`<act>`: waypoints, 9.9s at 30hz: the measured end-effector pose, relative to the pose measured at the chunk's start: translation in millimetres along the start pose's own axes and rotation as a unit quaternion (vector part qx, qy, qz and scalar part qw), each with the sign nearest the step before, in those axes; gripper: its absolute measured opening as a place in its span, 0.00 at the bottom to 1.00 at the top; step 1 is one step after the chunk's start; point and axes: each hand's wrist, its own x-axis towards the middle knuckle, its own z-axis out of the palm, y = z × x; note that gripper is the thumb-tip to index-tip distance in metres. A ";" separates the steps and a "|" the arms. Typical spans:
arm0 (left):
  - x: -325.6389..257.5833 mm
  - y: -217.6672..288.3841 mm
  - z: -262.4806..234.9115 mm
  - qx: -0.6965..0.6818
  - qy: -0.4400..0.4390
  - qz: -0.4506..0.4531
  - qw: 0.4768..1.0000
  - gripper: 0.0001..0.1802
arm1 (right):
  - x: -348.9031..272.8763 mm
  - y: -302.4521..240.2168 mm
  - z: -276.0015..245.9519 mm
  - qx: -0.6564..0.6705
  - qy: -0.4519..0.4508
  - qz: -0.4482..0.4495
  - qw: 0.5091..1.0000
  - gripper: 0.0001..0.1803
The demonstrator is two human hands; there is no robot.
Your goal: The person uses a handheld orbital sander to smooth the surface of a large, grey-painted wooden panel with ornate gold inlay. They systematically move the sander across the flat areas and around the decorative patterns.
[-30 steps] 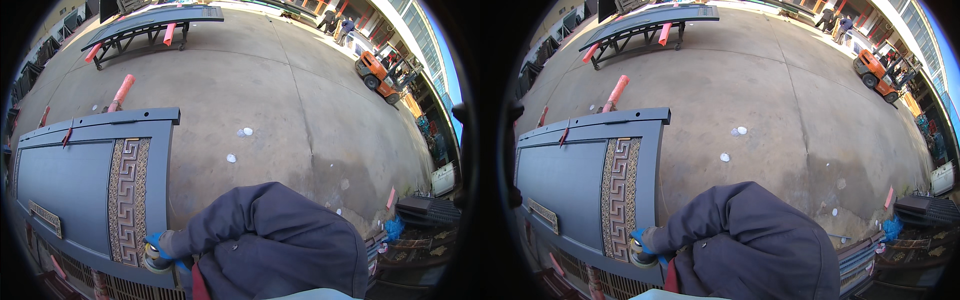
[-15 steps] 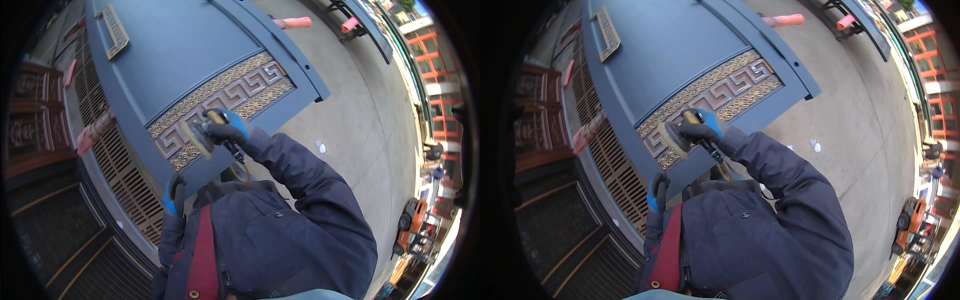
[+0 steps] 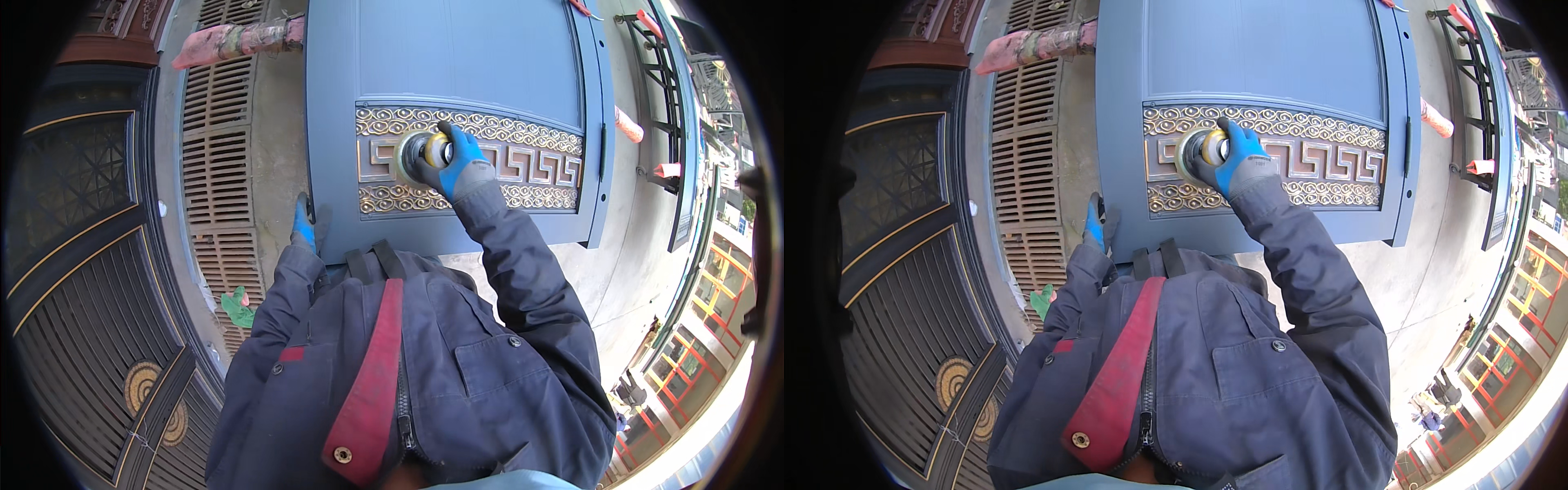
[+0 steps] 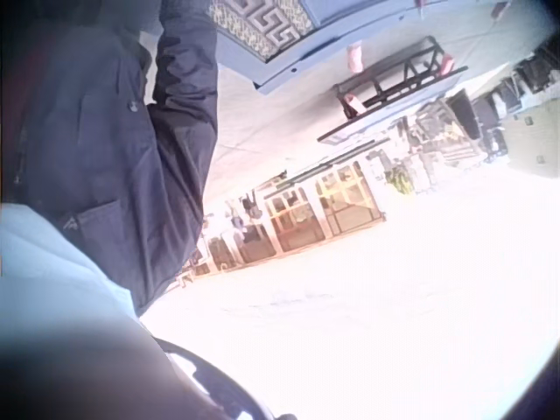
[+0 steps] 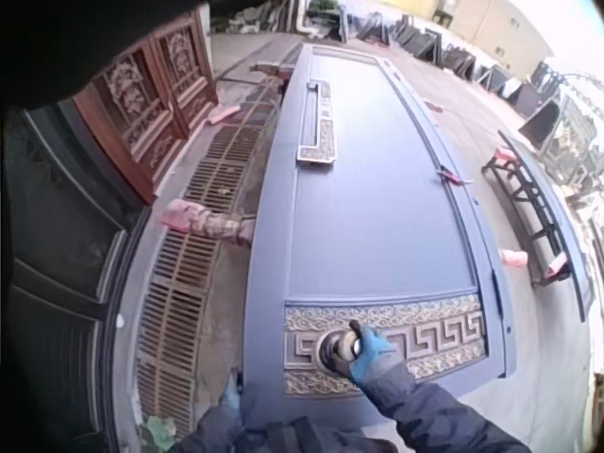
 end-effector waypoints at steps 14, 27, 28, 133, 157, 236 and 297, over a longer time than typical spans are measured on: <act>10.6 -19.3 5.0 -0.146 -0.108 0.037 0.983 0.42 | 71.9 -43.1 71.6 -0.158 -0.047 0.020 0.986 0.46; 14.6 -34.2 1.3 -0.062 -0.090 0.078 0.991 0.43 | 84.5 -47.4 85.1 -0.186 -0.058 -0.027 0.981 0.45; 12.9 -33.2 1.9 -0.084 -0.093 0.057 0.990 0.44 | 85.9 -48.0 84.6 -0.163 -0.040 -0.023 0.986 0.46; 19.8 -57.9 -5.8 -0.029 -0.051 0.070 0.996 0.46 | 77.1 74.0 1.1 -0.163 0.028 0.135 0.977 0.47; 23.8 -63.9 -12.8 0.017 -0.056 0.102 0.993 0.47 | 81.7 114.1 -29.0 -0.147 0.040 0.176 0.973 0.51; -65.9 -126.6 9.2 0.132 0.396 -0.071 0.906 0.40 | 82.6 241.9 -148.7 -0.181 -0.033 0.111 0.977 0.49; 29.7 -199.6 -103.6 -0.096 0.306 -0.124 0.939 0.45 | 83.9 351.6 -215.7 -0.160 0.052 0.255 0.952 0.55</act>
